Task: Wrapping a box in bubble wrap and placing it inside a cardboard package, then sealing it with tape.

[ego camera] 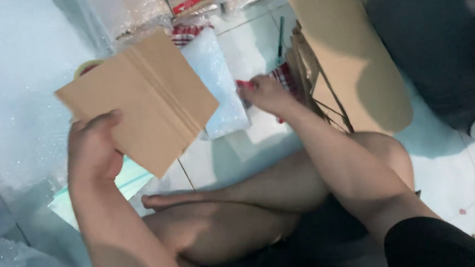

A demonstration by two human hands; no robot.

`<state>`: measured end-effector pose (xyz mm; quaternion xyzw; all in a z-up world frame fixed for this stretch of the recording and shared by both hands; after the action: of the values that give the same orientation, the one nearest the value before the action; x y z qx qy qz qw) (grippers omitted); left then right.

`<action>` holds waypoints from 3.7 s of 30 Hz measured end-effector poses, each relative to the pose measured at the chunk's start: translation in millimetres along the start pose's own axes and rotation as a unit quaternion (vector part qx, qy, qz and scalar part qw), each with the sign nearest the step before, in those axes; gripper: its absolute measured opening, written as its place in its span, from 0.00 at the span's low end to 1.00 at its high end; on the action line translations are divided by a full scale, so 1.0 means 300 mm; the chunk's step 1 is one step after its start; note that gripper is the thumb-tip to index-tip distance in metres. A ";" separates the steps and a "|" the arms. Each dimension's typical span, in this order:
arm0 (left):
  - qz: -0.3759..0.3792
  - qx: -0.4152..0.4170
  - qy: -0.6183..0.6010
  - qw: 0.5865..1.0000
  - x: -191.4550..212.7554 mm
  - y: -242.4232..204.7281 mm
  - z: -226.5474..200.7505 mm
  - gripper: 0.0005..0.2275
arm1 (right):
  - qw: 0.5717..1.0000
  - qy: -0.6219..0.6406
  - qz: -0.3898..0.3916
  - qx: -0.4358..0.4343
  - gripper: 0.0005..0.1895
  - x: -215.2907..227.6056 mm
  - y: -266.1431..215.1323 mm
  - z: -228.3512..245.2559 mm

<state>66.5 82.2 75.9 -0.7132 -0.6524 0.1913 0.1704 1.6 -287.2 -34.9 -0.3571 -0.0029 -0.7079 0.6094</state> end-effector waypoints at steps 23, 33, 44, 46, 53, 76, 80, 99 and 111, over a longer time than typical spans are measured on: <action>-0.226 -0.110 -0.198 0.947 0.030 -0.052 -0.117 0.19 | 0.975 -0.115 -0.001 0.191 0.31 -0.067 -0.043 0.060; -0.295 -0.098 -0.241 0.920 0.022 0.006 -0.062 0.19 | 0.968 -0.008 -0.244 0.052 0.28 0.056 0.172 -0.203; -0.267 -0.102 -0.213 0.934 0.013 0.007 -0.030 0.14 | 0.993 -0.112 0.001 -0.026 0.48 -0.148 -0.101 0.055; -0.271 -0.114 -0.220 0.930 -0.002 0.007 -0.045 0.13 | 0.986 -0.137 0.053 -0.084 0.54 -0.170 -0.095 0.029; -0.271 -0.095 -0.182 0.941 -0.009 0.000 -0.044 0.19 | 0.982 0.104 0.008 -0.157 0.50 -0.224 -0.028 -0.141; -0.162 -0.030 -0.086 0.983 -0.096 0.084 0.139 0.24 | 0.982 0.133 -0.132 -0.037 0.21 0.311 -0.227 0.176; -0.119 -0.005 -0.051 0.992 -0.132 0.124 0.214 0.25 | 0.959 0.238 -0.146 0.047 0.17 0.379 -0.272 0.220; -0.072 0.133 0.131 0.980 -0.373 0.169 0.391 0.33 | 0.993 0.111 -0.043 0.009 0.22 0.013 -0.179 0.131; -0.081 0.129 0.179 0.972 -0.327 0.194 0.362 0.35 | 0.982 -0.013 0.142 0.125 0.24 -0.111 -0.288 0.211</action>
<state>55.5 -21.4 -42.2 -0.6528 -0.6364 0.1294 0.3899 -41.4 -208.5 32.6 -0.2844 -0.0484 -0.6034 0.7435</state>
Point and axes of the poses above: each hand's wrist, its own y-axis towards the middle knuckle, its own x-axis out of the back of the hand, z = x × y, the point moved 4 cm from there along y, towards the middle knuckle, and after that the axes turned 15 degrees about y, right-handed, at the moved point
